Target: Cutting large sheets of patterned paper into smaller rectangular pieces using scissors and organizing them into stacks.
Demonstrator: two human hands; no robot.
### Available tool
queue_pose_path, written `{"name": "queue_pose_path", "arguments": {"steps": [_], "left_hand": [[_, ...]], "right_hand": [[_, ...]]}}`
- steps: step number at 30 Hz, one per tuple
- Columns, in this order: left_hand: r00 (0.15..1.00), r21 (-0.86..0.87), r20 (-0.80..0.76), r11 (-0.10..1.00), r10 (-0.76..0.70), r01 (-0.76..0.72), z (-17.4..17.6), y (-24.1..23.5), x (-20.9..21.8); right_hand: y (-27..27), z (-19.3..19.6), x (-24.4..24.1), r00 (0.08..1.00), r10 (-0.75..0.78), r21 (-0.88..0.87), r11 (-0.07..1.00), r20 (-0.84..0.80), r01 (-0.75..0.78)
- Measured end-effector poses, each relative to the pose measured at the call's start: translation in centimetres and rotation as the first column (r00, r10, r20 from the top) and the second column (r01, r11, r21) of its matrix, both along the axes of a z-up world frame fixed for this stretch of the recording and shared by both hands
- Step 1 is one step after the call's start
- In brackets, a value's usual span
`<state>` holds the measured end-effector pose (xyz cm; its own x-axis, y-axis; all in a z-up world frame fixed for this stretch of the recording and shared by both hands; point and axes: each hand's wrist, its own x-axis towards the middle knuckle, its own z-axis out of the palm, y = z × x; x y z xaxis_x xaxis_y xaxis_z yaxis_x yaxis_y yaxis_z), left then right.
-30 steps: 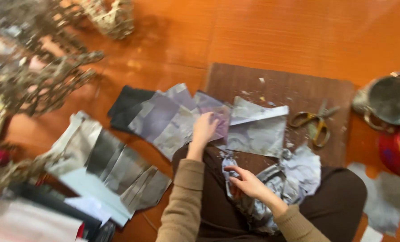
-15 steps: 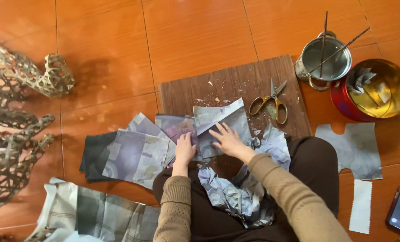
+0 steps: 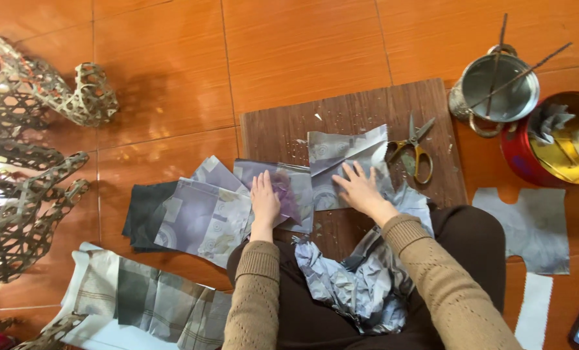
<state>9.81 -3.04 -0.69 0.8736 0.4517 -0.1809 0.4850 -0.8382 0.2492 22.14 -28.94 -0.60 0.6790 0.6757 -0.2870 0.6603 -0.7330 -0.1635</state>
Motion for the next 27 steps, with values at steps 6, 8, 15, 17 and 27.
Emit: {"name": "queue_pose_path", "arguments": {"steps": [6, 8, 15, 17, 27], "left_hand": [[0.988, 0.025, -0.153, 0.999, 0.023, -0.02, -2.2, 1.7, 0.0], [0.984, 0.028, -0.174, 0.999, 0.043, -0.039, -2.7, 2.3, -0.7], [0.954, -0.158, -0.247, 0.965, 0.167, -0.209, -3.8, 4.5, -4.8], [0.947, -0.175, -0.239, 0.95, 0.214, -0.259, -3.7, 4.4, -5.7], [0.929, -0.32, -0.207, 0.876, 0.307, -0.36, -3.4, 4.8, -5.8]], "right_hand": [[8.5, -7.0, 0.2, 0.996, 0.055, 0.458, 0.885, 0.066, -0.079], [11.5, -6.3, -0.3, 0.996, 0.086, 0.53, 0.846, -0.02, -0.063], [17.0, -5.6, -1.5, 0.994, -0.105, 0.152, 0.982, -0.035, 0.109], [17.4, -6.5, -2.7, 0.991, -0.123, 0.043, 0.991, -0.058, 0.125], [12.4, 7.9, -0.7, 0.838, -0.199, 0.722, 0.431, -0.509, 0.541]]}}
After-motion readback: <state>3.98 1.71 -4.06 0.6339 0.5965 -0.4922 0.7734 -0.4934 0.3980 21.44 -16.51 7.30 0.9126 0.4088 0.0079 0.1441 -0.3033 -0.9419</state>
